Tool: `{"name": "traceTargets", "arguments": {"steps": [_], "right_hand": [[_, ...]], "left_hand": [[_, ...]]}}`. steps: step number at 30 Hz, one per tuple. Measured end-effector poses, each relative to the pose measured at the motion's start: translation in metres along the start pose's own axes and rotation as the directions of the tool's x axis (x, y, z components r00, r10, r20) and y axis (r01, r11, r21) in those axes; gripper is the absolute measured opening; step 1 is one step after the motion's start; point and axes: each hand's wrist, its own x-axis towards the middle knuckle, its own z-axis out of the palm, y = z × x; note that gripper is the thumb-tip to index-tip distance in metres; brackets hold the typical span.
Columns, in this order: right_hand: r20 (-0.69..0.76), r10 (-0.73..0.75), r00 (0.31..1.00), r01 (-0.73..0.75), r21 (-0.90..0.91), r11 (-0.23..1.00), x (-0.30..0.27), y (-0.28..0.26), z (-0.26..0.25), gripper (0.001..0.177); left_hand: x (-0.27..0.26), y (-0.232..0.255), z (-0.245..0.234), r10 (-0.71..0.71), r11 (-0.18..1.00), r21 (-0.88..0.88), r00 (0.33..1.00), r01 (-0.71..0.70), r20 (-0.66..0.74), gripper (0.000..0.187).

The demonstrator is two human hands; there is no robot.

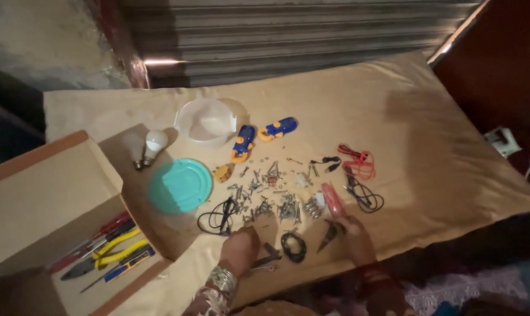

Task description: The person picks up various tools and small hardware items from a table and places them into a cardboard box. They handle screwdrivers, pliers, and other small items one by one, arranging them inside the box.

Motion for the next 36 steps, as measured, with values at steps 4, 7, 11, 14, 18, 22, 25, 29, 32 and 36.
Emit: {"name": "traceTargets", "arguments": {"steps": [4, 7, 11, 14, 18, 22, 25, 29, 32, 36], "right_hand": [[0.099, -0.05, 0.994, 0.051, -0.014, 0.999, 0.009, 0.001, 0.0, 0.025], [0.013, -0.071, 0.997, 0.072, -0.101, 0.992, 0.013, 0.002, 0.005, 0.025], [-0.155, -0.142, 0.978, 0.105, -0.226, 0.968, 0.022, 0.004, 0.011, 0.031], [-0.208, -0.193, 0.959, 0.169, -0.127, 0.977, 0.029, 0.008, 0.009, 0.032], [0.015, -0.022, 1.0, 0.024, -0.086, 0.996, 0.038, 0.014, 0.012, 0.016], [0.042, -0.017, 0.999, 0.022, -0.121, 0.992, 0.044, 0.028, 0.025, 0.019], [0.01, 0.038, 0.999, -0.037, -0.041, 0.998, 0.049, 0.046, 0.036, 0.02], [0.029, 0.177, 0.984, -0.179, 0.084, 0.98, 0.058, 0.077, 0.039, 0.026], [-0.022, 0.216, 0.976, -0.214, 0.074, 0.974, 0.058, 0.098, 0.036, 0.026], [-0.013, 0.087, 0.996, -0.084, 0.179, 0.98, 0.052, 0.111, 0.028, 0.023]], "left_hand": [[0.001, 0.014, 0.005, 0.001, 0.983, 0.181, 0.994, -0.021, 0.113, 0.025], [0.003, 0.023, 0.008, -0.067, 0.966, 0.257, 0.983, 0.022, 0.17, 0.029], [0.003, 0.028, 0.01, -0.126, 0.964, 0.252, 0.979, 0.084, 0.159, 0.028], [0.003, 0.034, 0.013, -0.149, 0.956, 0.276, 0.978, 0.104, 0.149, 0.021], [0.0, 0.04, 0.012, -0.113, 0.942, 0.328, 0.986, 0.067, 0.123, 0.021], [0.001, 0.043, 0.015, -0.151, 0.922, 0.379, 0.976, 0.082, 0.156, 0.03], [0.003, 0.038, 0.022, -0.155, 0.905, 0.416, 0.978, 0.083, 0.142, 0.028], [0.006, 0.029, 0.03, -0.115, 0.933, 0.35, 0.989, 0.077, 0.089, 0.017], [0.006, 0.027, 0.032, -0.126, 0.94, 0.329, 0.989, 0.095, 0.075, 0.018], [0.006, 0.03, 0.027, -0.14, 0.933, 0.349, 0.982, 0.088, 0.125, 0.024]]}}
